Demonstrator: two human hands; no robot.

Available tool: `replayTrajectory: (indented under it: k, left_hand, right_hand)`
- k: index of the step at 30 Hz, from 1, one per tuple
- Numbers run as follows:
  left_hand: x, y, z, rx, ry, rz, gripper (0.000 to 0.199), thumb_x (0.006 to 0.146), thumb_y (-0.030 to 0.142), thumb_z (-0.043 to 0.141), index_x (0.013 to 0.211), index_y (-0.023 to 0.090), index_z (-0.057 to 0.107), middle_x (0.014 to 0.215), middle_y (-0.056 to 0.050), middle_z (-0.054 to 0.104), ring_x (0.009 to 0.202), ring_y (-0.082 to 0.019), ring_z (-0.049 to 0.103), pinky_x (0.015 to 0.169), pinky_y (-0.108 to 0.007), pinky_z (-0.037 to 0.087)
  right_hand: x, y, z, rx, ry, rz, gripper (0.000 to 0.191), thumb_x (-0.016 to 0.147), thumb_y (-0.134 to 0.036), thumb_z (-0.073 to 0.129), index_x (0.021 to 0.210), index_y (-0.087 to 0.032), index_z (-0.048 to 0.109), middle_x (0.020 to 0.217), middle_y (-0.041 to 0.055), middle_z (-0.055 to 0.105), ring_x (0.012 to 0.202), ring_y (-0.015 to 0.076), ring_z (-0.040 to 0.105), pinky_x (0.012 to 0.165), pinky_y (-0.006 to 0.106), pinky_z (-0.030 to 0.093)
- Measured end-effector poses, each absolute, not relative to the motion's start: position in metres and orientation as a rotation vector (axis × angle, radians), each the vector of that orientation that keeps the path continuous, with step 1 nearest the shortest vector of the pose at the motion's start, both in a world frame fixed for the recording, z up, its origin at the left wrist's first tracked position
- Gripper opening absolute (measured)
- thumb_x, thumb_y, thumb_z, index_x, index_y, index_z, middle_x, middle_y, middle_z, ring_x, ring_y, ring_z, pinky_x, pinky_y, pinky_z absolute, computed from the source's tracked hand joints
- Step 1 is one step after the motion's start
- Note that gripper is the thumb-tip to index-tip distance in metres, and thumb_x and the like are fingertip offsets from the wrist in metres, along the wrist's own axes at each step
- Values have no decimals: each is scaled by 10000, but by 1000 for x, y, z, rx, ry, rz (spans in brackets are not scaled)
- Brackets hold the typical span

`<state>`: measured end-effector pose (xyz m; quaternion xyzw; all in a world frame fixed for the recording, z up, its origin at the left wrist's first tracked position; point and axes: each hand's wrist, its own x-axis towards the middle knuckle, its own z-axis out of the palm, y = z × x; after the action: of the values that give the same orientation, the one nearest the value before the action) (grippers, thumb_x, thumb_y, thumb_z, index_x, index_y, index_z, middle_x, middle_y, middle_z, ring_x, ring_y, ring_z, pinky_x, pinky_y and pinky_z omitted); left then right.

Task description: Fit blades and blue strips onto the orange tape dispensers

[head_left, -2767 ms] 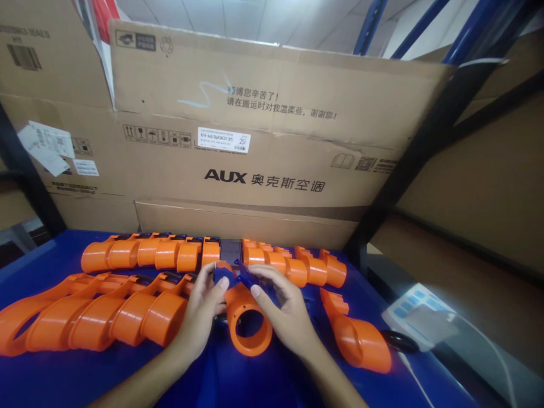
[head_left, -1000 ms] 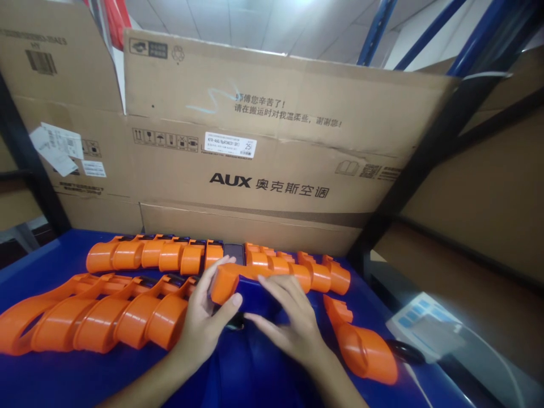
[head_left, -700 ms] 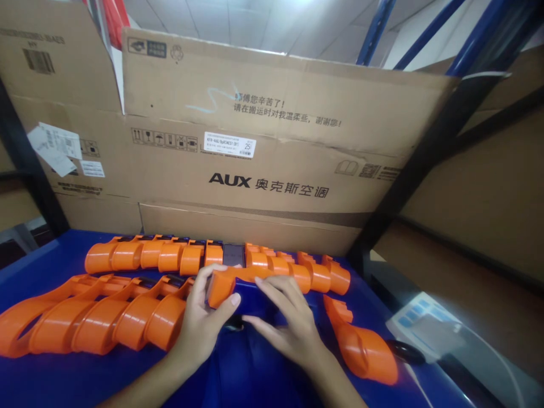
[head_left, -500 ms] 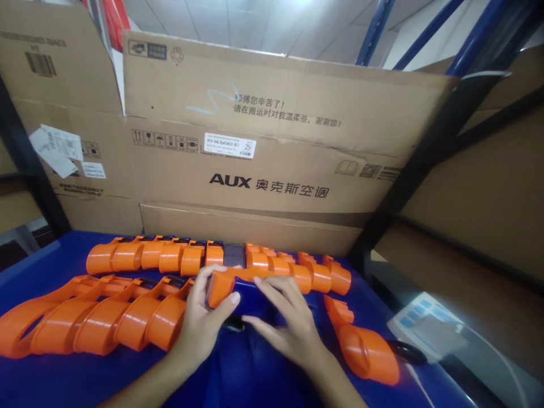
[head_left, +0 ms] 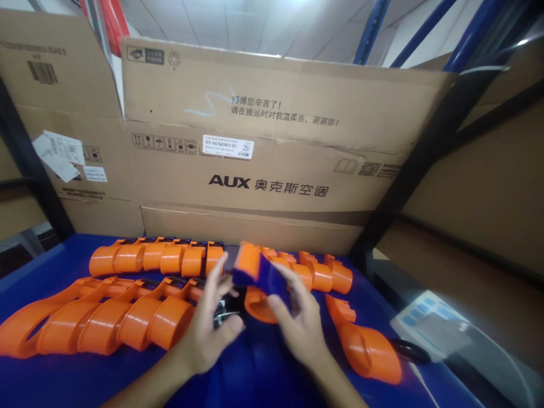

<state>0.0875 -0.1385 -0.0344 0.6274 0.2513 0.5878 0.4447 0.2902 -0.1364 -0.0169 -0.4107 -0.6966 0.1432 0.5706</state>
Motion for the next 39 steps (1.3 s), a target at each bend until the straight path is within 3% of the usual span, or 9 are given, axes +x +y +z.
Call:
replayTrajectory:
  k: [3, 5, 9, 12, 14, 17, 22, 30, 39]
  left_hand:
    - [91, -142, -25, 2217, 693, 1342, 919, 766, 393, 825, 1573, 313, 392, 1644, -114, 377, 1473, -434, 351, 1191, -586, 305]
    - [97, -142, -21, 2527, 759, 1323, 937, 777, 386, 811, 1590, 298, 354, 1661, -120, 339, 1496, -430, 304, 1197, -607, 286]
    - [109, -141, -21, 2810, 1015, 1512, 903, 794, 295, 770, 1589, 250, 345, 1505, -180, 482, 1400, -409, 433, 1148, -604, 366]
    - [107, -142, -21, 2963, 1120, 1578, 797, 811, 304, 745, 1541, 231, 434, 1264, -158, 604, 1221, -369, 563, 1100, -564, 424]
    - [101, -144, -17, 3032, 1122, 1567, 743, 838, 347, 719, 1518, 202, 459, 1227, -152, 624, 1170, -352, 587, 1077, -534, 449]
    - [84, -145, -7, 3050, 1127, 1536, 716, 861, 373, 696, 1498, 146, 459, 1291, -166, 635, 1230, -352, 569, 1090, -506, 447]
    - [17, -134, 8, 3077, 1277, 1394, 703, 835, 241, 698, 1479, 146, 435, 1391, -161, 637, 1313, -343, 546, 1141, -513, 404]
    - [-148, -136, 34, 2977, 1879, 1044, 666, 802, 408, 741, 1386, 205, 497, 1415, -143, 601, 1289, -367, 562, 1123, -513, 404]
    - [-246, -125, 19, 2274, 2382, 930, 583, 832, 301, 619, 1359, 111, 459, 1310, -131, 548, 1223, -346, 537, 1066, -530, 442]
  right_hand:
    - [293, -129, -27, -1045, -1322, 555, 484, 1009, -577, 481, 1302, -241, 669, 1336, 101, 697, 1299, 321, 613, 1090, 501, 522]
    - [293, -126, -33, -1096, -1175, 680, 555, 987, -646, 460, 1257, -232, 713, 1303, 94, 721, 1328, 330, 592, 1090, 515, 527]
    - [291, -125, -34, -1073, -1130, 935, 672, 939, -738, 458, 1242, -204, 732, 1245, 77, 756, 1337, 324, 586, 1142, 496, 478]
    - [289, -128, -30, -1102, -1116, 935, 707, 854, -789, 550, 1198, -204, 747, 1280, 69, 742, 1349, 332, 566, 1198, 492, 396]
    - [289, -130, -28, -1152, -1131, 883, 660, 810, -779, 623, 1131, -222, 772, 1276, 66, 744, 1322, 346, 584, 1190, 500, 397]
    - [289, -131, -21, -1108, -1304, 869, 577, 870, -744, 577, 1035, -236, 795, 1151, 74, 785, 1199, 343, 659, 1111, 493, 474]
    - [289, -129, -7, -983, -1538, 823, 568, 972, -671, 465, 916, -212, 795, 895, 79, 793, 881, 279, 713, 958, 439, 549]
    - [293, -128, -4, -996, -1528, 734, 459, 990, -582, 517, 901, -212, 774, 857, 72, 772, 885, 259, 702, 930, 376, 535]
    - [293, -125, -5, -983, -1558, 770, 474, 987, -583, 520, 846, -210, 777, 802, 67, 766, 797, 247, 694, 880, 375, 529]
